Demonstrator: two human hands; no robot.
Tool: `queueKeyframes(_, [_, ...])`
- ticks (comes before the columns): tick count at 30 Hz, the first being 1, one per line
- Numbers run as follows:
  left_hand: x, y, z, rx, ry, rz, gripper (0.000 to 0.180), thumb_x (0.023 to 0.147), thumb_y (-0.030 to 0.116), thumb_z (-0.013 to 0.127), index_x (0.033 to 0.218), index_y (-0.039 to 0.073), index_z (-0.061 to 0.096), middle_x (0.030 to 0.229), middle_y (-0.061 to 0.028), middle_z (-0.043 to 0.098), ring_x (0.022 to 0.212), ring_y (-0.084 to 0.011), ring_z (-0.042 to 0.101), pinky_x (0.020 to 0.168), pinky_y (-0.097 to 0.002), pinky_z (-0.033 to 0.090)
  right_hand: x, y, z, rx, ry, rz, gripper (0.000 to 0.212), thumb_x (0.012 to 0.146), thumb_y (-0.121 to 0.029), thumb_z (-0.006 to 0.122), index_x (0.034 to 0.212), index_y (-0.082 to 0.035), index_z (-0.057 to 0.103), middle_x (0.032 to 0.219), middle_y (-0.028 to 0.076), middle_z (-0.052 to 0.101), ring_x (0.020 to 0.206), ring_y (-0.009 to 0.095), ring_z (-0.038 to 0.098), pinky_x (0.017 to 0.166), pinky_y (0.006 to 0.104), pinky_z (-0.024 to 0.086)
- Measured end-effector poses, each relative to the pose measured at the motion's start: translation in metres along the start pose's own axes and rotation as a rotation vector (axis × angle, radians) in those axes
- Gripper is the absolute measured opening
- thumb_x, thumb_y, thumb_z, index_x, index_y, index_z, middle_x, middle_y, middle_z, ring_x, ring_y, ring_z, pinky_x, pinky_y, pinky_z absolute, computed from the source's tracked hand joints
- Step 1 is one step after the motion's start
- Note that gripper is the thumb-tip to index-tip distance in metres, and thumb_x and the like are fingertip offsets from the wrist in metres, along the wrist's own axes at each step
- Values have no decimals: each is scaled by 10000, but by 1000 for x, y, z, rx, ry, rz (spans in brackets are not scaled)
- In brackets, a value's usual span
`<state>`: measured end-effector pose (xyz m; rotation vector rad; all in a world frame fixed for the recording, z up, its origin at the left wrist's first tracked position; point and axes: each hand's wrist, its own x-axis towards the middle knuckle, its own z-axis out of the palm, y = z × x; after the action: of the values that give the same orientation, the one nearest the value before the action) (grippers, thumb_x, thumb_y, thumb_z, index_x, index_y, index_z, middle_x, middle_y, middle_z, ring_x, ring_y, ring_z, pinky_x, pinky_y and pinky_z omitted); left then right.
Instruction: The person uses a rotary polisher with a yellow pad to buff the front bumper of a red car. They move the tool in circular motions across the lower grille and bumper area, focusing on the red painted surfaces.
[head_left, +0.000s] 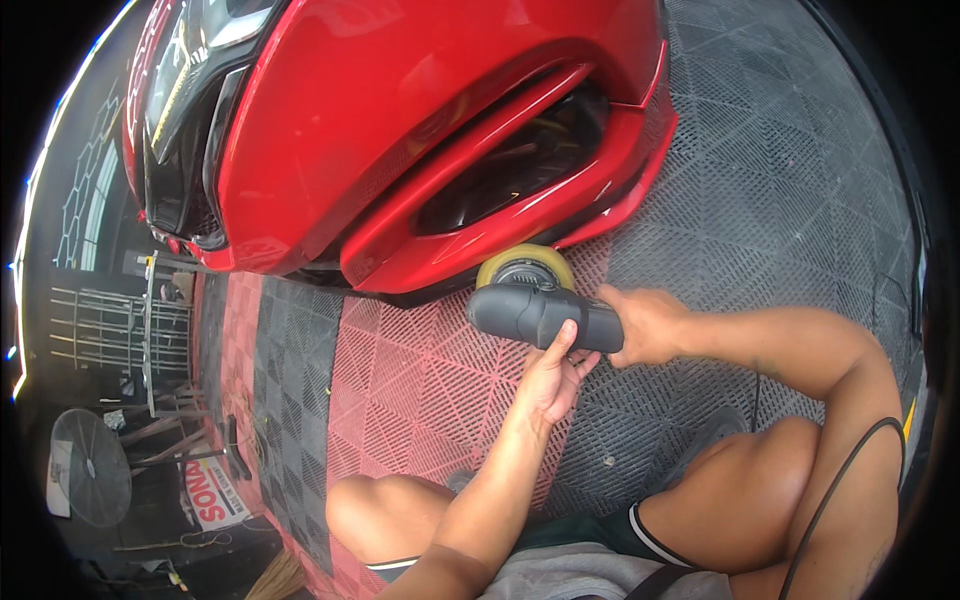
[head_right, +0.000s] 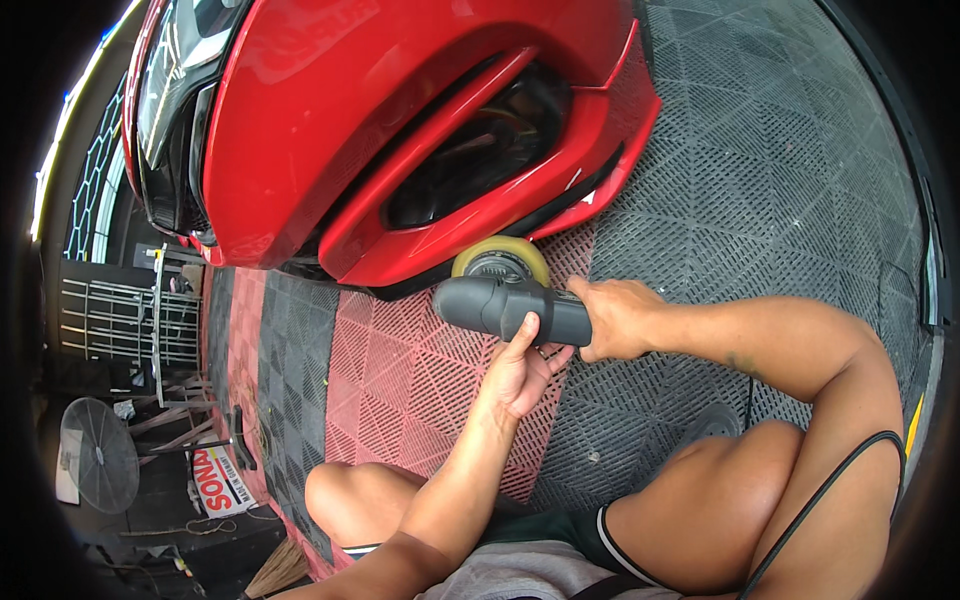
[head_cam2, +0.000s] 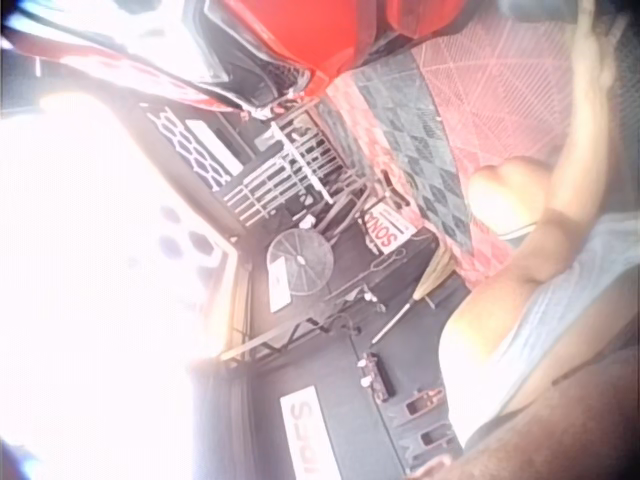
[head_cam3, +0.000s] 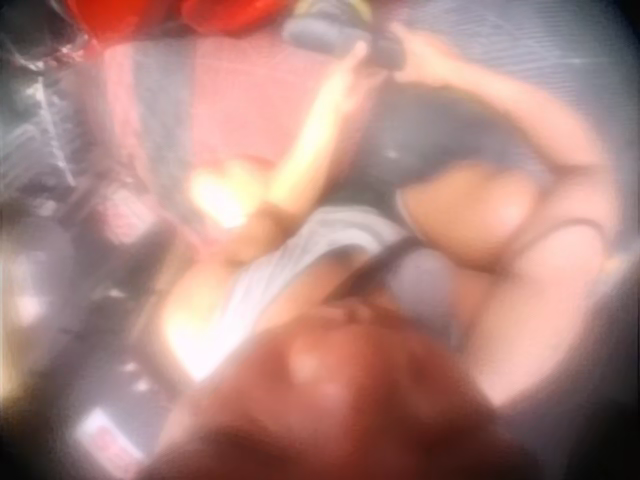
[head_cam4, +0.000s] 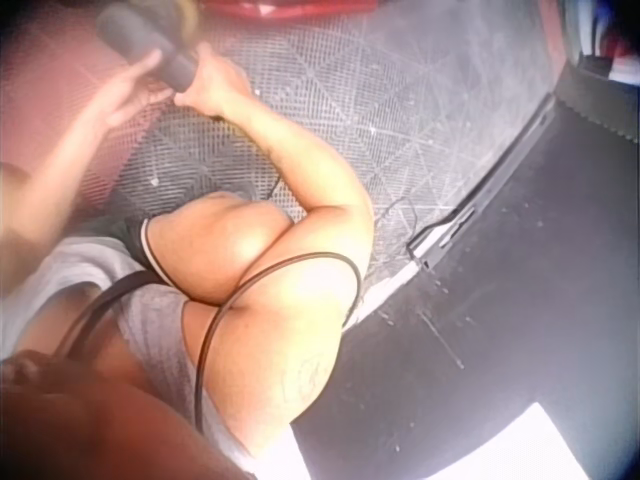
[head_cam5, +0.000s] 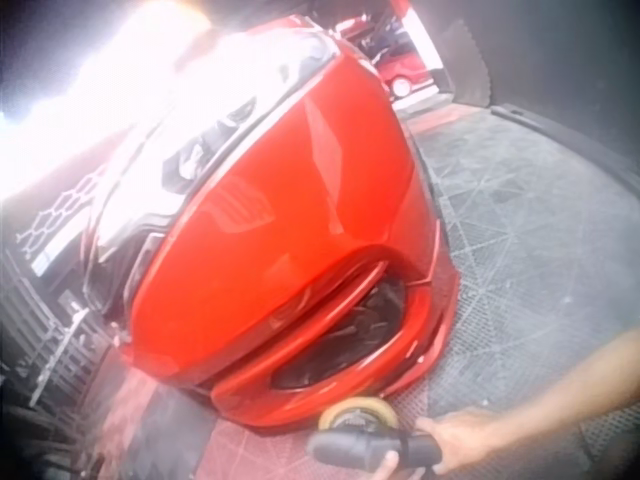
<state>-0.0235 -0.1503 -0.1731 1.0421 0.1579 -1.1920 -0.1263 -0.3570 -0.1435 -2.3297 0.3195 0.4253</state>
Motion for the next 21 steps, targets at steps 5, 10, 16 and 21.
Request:
queueKeyframes(5, [10, -10, 11, 10, -25, -5, 680, 1021, 388, 864, 1556, 139, 527, 1473, -47, 602, 1324, -238, 578, 1181, -520, 453, -12, 13, -4, -2, 36, 31, 711, 764, -307, 894, 1320, -29, 549, 1095, 222, 801, 1079, 433, 776, 932, 541, 620])
queueKeyframes(10, [20, -19, 39, 73, -23, -41, 643, 1041, 399, 837, 1555, 133, 556, 1499, -51, 627, 1359, -228, 592, 1187, -526, 470, -34, 30, -17, 32, 63, 76, 743, 754, -300, 904, 1348, -31, 549, 1094, 220, 796, 1100, 421, 770, 936, 530, 615])
queueKeyframes(16, [34, -29, 70, 132, -48, -69, 636, 1030, 397, 851, 1541, 143, 572, 1448, -33, 652, 1283, -205, 615, 1162, -511, 487, -54, 57, -24, 110, 117, 108, 749, 747, -300, 905, 1353, -42, 549, 1082, 218, 790, 1074, 429, 772, 926, 529, 611])
queueKeyframes(21, [43, -39, 96, 185, -68, -84, 621, 1028, 391, 857, 1517, 133, 574, 1442, -52, 634, 1282, -205, 599, 1153, -507, 489, -70, 85, -24, 143, 182, 107, 763, 738, -314, 907, 1358, -51, 548, 1082, 222, 790, 1051, 442, 774, 922, 537, 609])
